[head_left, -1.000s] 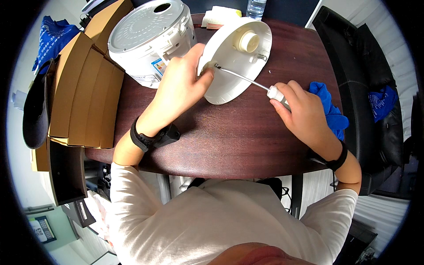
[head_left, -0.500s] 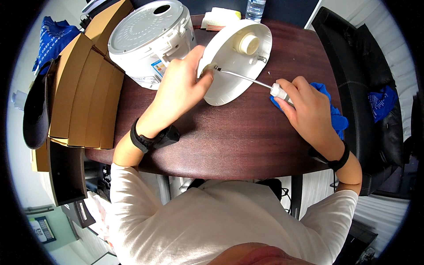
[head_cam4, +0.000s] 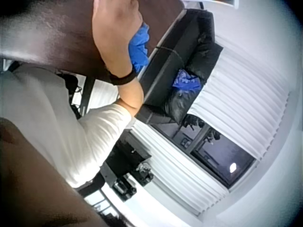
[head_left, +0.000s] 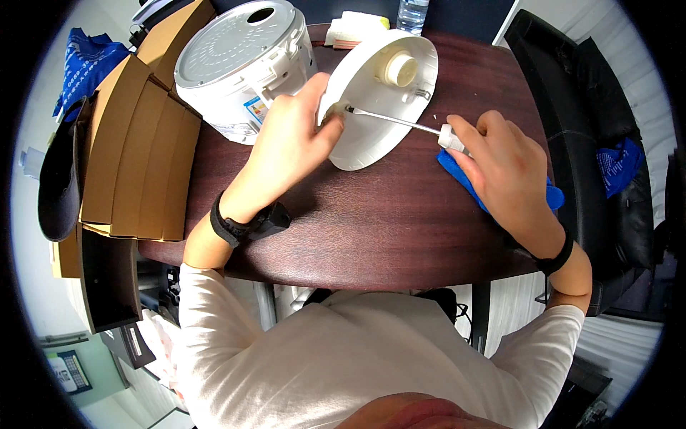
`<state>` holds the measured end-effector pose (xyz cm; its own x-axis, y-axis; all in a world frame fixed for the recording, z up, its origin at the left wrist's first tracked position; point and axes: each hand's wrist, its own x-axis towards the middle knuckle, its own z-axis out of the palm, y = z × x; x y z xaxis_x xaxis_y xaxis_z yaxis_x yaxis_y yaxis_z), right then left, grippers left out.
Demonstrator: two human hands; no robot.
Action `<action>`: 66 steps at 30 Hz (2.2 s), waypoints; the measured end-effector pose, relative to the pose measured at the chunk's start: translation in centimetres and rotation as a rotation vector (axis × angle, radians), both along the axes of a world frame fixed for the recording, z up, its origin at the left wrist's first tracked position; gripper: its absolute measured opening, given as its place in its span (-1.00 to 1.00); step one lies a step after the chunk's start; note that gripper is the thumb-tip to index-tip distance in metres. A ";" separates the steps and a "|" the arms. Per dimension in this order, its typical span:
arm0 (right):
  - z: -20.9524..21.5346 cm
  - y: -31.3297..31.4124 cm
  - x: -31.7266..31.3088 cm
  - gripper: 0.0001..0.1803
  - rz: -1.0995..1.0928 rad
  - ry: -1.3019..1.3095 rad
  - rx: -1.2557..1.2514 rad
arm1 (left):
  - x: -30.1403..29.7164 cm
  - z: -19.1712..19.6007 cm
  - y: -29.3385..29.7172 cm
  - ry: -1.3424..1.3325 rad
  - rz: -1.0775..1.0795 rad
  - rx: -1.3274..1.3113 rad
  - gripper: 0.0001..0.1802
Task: The person assembles a white plastic lid component of a rice cooker. They use a screwdriver to tighten screws into the lid's mounting points, securing a central plastic piece. The person handles the lid and screwdriver throughout the process, working at a table.
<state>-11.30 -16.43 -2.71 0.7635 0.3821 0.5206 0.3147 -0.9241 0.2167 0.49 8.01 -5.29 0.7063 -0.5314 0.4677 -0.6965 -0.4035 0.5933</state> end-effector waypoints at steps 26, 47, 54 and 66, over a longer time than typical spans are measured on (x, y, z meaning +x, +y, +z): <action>-5.1 0.7 -0.7 -0.72 0.123 0.770 0.995 | 0.2 -0.3 0.1 -0.019 -0.002 -0.009 -0.75; -4.0 0.2 -0.1 -0.69 0.052 0.375 0.535 | 0.3 -0.2 0.2 -0.012 0.002 0.004 -0.76; -4.5 0.3 -0.5 -0.69 0.070 0.353 0.551 | 0.3 -0.3 0.1 -0.007 0.006 0.004 -0.75; -5.0 0.6 -0.1 -0.71 0.125 0.473 0.680 | 0.2 -0.2 0.0 -0.014 0.004 -0.008 -0.75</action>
